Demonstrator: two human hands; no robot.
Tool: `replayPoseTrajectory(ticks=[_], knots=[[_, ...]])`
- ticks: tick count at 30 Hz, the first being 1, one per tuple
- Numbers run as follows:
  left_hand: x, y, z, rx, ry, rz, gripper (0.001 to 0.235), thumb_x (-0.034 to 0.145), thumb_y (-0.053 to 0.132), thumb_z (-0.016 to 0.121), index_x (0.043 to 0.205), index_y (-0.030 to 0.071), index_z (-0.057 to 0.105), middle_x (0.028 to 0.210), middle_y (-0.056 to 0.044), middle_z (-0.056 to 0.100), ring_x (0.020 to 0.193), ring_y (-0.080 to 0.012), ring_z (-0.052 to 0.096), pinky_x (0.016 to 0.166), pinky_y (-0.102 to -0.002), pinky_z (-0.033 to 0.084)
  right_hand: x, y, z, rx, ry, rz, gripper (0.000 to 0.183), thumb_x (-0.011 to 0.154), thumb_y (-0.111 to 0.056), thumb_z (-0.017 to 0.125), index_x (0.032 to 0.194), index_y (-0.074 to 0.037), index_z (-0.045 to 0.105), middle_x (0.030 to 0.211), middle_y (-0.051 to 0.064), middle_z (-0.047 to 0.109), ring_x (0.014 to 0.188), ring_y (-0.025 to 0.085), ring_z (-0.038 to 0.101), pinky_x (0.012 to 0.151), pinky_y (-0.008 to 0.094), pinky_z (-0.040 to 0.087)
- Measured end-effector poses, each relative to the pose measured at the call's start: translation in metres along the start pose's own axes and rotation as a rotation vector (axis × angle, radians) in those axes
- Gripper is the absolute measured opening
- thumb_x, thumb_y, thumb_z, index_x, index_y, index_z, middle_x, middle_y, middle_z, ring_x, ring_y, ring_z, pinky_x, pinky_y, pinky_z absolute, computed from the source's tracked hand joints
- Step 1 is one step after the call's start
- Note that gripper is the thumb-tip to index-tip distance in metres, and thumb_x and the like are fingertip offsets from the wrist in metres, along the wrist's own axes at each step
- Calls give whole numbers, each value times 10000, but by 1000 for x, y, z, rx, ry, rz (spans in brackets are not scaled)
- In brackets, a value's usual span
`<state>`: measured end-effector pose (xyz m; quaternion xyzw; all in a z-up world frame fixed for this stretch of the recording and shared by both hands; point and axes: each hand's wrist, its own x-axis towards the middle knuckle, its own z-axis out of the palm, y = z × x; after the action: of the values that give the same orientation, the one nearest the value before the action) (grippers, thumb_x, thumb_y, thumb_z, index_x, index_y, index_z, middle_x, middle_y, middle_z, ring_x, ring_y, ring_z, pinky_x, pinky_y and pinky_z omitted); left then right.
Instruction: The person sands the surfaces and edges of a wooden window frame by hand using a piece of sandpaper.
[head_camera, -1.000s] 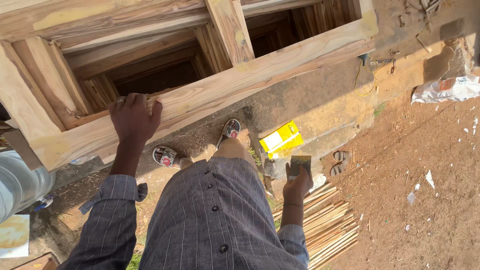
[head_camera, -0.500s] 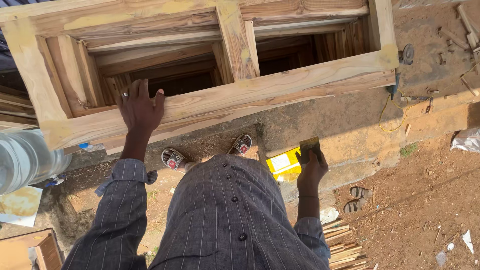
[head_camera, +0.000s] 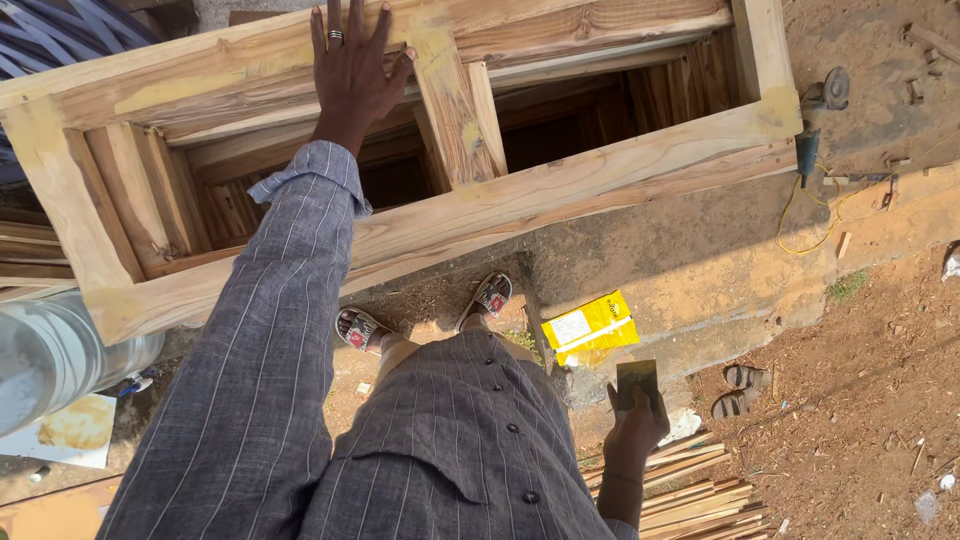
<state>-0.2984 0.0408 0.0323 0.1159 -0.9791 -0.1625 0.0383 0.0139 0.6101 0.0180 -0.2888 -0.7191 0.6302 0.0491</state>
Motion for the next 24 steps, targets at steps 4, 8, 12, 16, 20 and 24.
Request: replayPoseTrajectory(ticks=[4,8,12,16,20,24], knots=[[-2,-18,-4,67,35,156,721,986,661,526,1583,259,479,1709,-147,201,1567,-428,78,1248,-590,4,-27,57,-48,-959,-106,-447,469,735,109,661,1203,94,633,1179,227,647,1133,372,650,977,472,558],[-14,-32,-26,193,-116,341,623,1005,678,539,1502,302,557,1758,-124,205,1615,-386,125,1299,-575,54,-39,80,-55,-1143,-170,-395,575,612,122,730,1177,72,643,1098,235,674,1101,448,643,1037,468,515],[-41,-39,-44,159,-95,410,555,1025,622,548,1443,270,638,1758,-128,216,1597,-368,160,1264,-574,107,-36,85,-40,-1050,-129,-499,597,653,141,709,1238,76,608,1143,251,653,1106,445,641,1004,472,517],[-43,-43,-49,-263,153,342,586,1132,531,487,1434,59,657,1654,-235,428,1537,-413,308,1217,-576,238,-48,93,-31,-1139,-77,-580,655,626,144,737,1262,71,595,1141,277,650,1116,480,607,972,529,493],[-33,-28,-44,-1123,-42,-280,504,1020,591,507,982,106,640,1105,-185,728,1088,-285,692,1028,-477,537,-28,92,-22,-951,-111,-721,581,719,173,673,1282,69,572,1216,240,628,1188,410,641,1075,484,539],[-41,-15,-42,-1736,-101,-425,477,960,562,539,883,106,658,1063,-126,768,1005,-218,669,950,-407,534,-25,87,-3,-581,-95,-338,467,768,165,604,1230,101,606,1299,265,600,1158,343,680,963,414,603]])
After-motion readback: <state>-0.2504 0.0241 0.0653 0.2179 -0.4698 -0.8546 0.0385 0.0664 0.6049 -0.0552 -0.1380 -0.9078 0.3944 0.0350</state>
